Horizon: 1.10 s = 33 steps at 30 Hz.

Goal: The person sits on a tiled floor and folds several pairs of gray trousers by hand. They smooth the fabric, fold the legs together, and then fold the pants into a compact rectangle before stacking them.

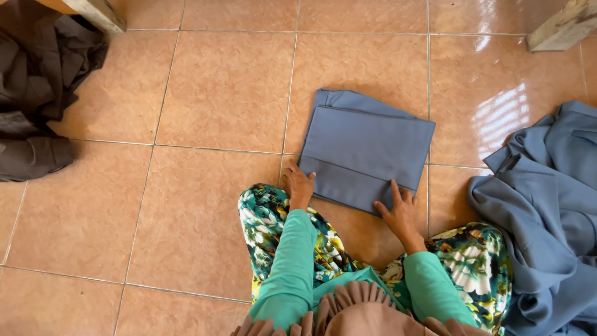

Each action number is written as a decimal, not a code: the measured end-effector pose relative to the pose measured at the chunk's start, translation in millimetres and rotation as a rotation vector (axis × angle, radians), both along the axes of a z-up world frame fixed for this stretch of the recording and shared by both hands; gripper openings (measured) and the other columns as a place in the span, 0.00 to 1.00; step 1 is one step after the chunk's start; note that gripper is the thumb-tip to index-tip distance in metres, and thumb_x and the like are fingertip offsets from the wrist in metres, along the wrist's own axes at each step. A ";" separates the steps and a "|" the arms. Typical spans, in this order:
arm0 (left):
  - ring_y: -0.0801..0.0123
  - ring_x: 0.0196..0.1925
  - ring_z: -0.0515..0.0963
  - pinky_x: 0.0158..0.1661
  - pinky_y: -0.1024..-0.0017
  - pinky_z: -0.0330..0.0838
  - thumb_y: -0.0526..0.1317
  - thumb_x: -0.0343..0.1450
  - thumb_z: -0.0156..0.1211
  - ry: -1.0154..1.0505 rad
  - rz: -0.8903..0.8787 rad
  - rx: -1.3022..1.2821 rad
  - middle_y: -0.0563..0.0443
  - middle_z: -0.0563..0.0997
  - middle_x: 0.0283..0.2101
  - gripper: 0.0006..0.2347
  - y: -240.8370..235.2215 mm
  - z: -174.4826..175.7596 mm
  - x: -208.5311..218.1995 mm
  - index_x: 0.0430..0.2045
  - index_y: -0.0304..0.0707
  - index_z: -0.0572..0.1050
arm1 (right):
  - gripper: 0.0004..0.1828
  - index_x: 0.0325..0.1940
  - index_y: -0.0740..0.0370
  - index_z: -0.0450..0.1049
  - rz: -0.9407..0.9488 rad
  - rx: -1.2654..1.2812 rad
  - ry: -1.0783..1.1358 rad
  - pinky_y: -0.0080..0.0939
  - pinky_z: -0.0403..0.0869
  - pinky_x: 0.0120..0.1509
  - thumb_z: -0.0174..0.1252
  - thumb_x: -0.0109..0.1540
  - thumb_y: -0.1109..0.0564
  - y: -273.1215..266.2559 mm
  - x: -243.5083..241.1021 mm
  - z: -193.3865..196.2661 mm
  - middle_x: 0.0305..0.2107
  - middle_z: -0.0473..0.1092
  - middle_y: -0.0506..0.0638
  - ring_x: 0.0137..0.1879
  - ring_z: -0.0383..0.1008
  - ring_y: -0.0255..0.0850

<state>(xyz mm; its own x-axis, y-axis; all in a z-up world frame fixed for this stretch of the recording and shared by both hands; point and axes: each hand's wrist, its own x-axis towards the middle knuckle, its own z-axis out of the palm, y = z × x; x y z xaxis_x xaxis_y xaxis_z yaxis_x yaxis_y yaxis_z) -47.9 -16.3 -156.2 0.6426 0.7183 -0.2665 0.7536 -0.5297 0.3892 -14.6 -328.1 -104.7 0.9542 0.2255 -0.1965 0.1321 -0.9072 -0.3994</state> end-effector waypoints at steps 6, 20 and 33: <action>0.35 0.60 0.72 0.57 0.44 0.68 0.53 0.64 0.71 0.008 -0.015 -0.212 0.21 0.70 0.60 0.43 -1.1 27.6 -12.6 0.66 0.19 0.54 | 0.50 0.80 0.47 0.54 0.137 -0.174 -0.054 0.60 0.67 0.63 0.54 0.59 0.24 -7.1 -7.7 5.9 0.66 0.54 0.53 0.68 0.56 0.57; 0.49 0.49 0.82 0.45 0.59 0.78 0.36 0.62 0.75 -0.843 0.732 -1.571 0.38 0.81 0.52 0.28 -55.0 110.1 -55.2 0.57 0.29 0.70 | 0.48 0.80 0.36 0.51 0.240 -0.142 -0.198 0.60 0.48 0.78 0.55 0.56 0.53 -9.5 -8.1 3.0 0.74 0.54 0.41 0.80 0.47 0.38; 0.56 0.56 0.75 0.54 0.57 0.75 0.40 0.68 0.73 -1.212 0.401 -1.269 0.35 0.69 0.62 0.39 -82.4 220.2 70.3 0.72 0.36 0.53 | 0.18 0.18 0.51 0.74 -0.241 1.078 0.547 0.30 0.59 0.23 0.68 0.60 0.48 58.5 -22.8 136.7 0.11 0.62 0.39 0.17 0.60 0.30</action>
<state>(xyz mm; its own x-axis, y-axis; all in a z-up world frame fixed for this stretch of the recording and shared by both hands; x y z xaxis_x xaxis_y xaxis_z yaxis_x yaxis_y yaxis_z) 22.4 -98.7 64.0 0.7349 0.6163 -0.2831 -0.2358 0.6236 0.7454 -37.4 -269.6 32.1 0.8446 0.3496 -0.4055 -0.4127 -0.0574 -0.9091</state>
